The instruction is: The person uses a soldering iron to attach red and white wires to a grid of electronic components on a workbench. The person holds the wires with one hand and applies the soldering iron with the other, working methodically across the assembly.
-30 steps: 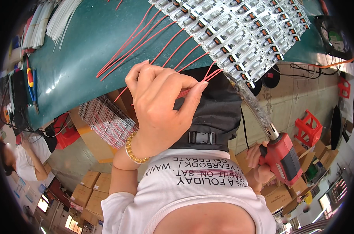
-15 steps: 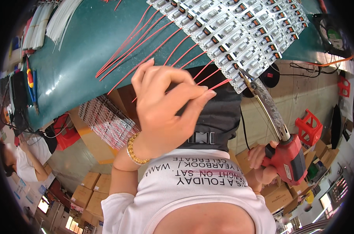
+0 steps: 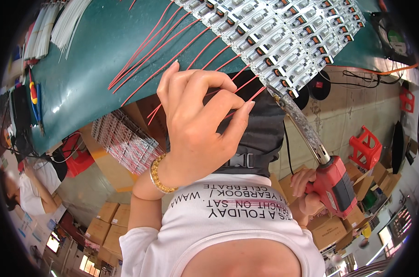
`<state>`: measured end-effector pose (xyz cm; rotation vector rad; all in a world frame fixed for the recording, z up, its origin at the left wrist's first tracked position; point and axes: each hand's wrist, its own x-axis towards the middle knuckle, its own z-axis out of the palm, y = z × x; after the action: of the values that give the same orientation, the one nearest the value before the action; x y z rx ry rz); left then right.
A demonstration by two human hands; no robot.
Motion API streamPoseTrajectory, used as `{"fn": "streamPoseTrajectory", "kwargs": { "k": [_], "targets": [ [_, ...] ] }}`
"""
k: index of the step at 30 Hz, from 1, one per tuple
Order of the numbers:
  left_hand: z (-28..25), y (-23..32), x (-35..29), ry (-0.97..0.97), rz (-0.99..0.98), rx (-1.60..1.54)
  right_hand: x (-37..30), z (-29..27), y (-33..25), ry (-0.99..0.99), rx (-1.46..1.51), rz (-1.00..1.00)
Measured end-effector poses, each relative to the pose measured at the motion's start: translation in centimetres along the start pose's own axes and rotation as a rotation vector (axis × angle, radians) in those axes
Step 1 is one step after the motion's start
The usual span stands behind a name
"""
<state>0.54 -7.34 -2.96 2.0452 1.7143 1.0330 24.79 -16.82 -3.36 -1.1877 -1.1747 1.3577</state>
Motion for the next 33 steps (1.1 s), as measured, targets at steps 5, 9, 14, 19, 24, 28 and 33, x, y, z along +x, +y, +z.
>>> {"fn": "streamPoseTrajectory", "kwargs": {
  "k": [5, 9, 14, 19, 24, 28, 33],
  "targets": [
    [0.1, -0.2, -0.1, 0.004, 0.009, 0.001, 0.0, -0.1, 0.0, -0.009, 0.016, -0.027],
    [0.0, -0.2, -0.2, 0.010, 0.008, 0.013, 0.2, -0.2, 0.1, -0.021, 0.028, -0.039],
    [0.1, -0.3, -0.2, 0.014, 0.020, 0.014, 0.2, -0.3, 0.2, -0.015, 0.036, -0.051],
    [-0.3, -0.8, -0.5, 0.048, -0.003, -0.061, 0.9, -0.6, 0.7, -0.101, 0.096, -0.155],
    [0.0, 0.6, 0.3, -0.061, 0.033, -0.002, -0.4, -1.4, 0.3, -0.049, 0.071, -0.084],
    [0.1, 0.7, 0.2, -0.070, 0.026, 0.022, -2.1, -2.6, 1.9, 0.030, 0.134, -0.063],
    [0.1, 0.6, 0.1, -0.076, 0.029, 0.027, -3.5, -4.1, 3.2, -0.052, 0.169, -0.077]
  ]
}}
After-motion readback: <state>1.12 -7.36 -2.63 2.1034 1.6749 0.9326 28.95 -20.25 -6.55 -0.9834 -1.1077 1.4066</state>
